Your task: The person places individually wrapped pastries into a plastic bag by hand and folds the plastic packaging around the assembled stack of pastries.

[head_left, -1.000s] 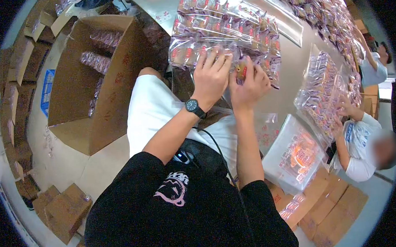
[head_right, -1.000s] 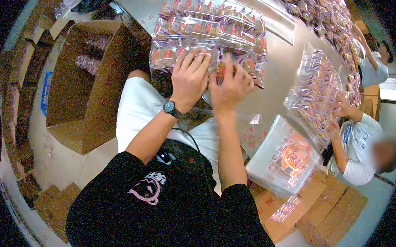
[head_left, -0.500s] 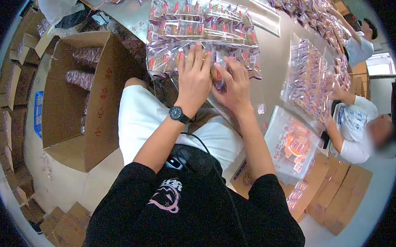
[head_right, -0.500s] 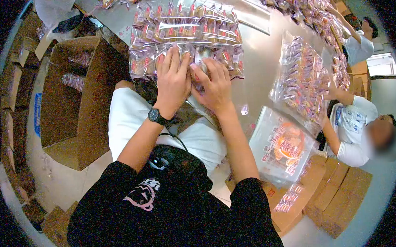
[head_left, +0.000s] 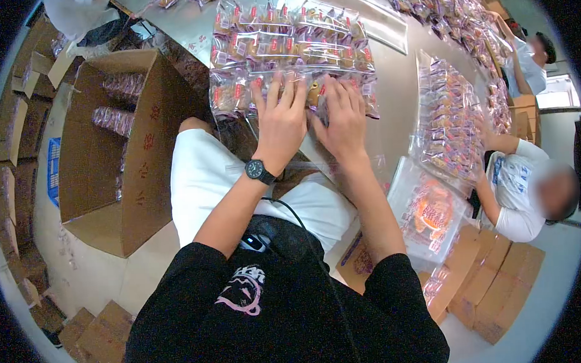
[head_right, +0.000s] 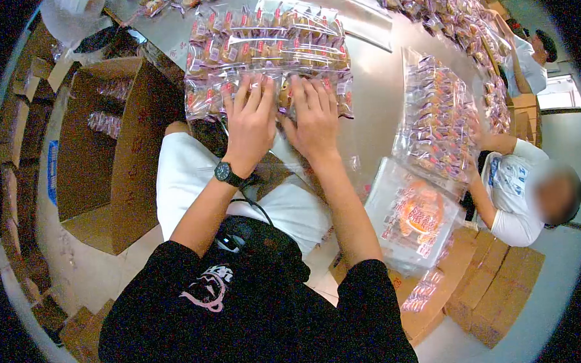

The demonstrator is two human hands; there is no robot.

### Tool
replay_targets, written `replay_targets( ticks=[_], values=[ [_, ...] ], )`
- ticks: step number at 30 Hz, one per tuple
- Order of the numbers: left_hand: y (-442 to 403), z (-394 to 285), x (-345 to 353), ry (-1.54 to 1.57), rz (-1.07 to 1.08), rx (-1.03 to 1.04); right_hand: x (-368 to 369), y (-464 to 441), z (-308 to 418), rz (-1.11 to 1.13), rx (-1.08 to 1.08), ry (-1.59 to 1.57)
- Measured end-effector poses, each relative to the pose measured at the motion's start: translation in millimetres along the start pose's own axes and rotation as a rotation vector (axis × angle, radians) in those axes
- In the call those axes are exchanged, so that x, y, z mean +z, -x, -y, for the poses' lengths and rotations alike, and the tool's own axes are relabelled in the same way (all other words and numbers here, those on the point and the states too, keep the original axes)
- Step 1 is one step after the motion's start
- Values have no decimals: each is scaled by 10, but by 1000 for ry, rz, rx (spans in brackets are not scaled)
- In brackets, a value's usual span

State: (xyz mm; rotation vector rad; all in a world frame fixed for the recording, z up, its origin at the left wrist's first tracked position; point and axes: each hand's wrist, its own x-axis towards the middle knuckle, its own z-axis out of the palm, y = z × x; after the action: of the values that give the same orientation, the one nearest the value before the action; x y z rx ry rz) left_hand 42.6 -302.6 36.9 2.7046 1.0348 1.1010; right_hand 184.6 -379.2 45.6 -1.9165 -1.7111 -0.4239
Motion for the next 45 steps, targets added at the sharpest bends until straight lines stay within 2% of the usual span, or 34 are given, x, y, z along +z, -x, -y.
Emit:
replay_targets(
  ticks=[2,4,8,11,17,19,21,23,26,29,32,35,38,42,45],
  values=[
    [-59,-46,-92,6,72,-23,-90,14,0,-11,13,-232],
    [-106,-115,-210,7,194,-57,-155,33,-88,43,9,-223],
    [-121,-150,-143,2,195,-66,-374,-61,-57,118,-19,-37],
    [-98,-144,-134,-27,167,-39,-341,16,-124,132,126,-110],
    [-114,-138,-86,-56,104,-19,-202,119,-293,-124,-58,-229],
    [-137,-185,-114,-7,147,-90,-118,143,-254,-189,81,-433],
    [-171,-184,-105,-25,137,-90,-117,140,-229,-166,157,-483],
    [-150,-196,-79,-30,135,-85,-320,19,-151,-64,172,-379],
    [-125,-154,-22,-60,117,-39,-308,-38,-196,-11,15,-139],
    [-139,-116,-16,-111,102,17,-250,-38,-130,-30,102,-106],
    [-151,-115,-34,-70,135,-13,-130,-36,-75,-191,390,-598],
    [-147,-161,-94,-43,161,-31,-201,-67,-174,-154,579,-910],
    [-166,-199,-39,-55,158,-44,-344,-104,-245,112,240,-331],
    [-168,-173,6,-79,129,-38,-359,-34,-70,35,-8,-200],
    [-111,-126,8,-69,96,-21,-341,43,-159,68,-20,-253]
  ],
)
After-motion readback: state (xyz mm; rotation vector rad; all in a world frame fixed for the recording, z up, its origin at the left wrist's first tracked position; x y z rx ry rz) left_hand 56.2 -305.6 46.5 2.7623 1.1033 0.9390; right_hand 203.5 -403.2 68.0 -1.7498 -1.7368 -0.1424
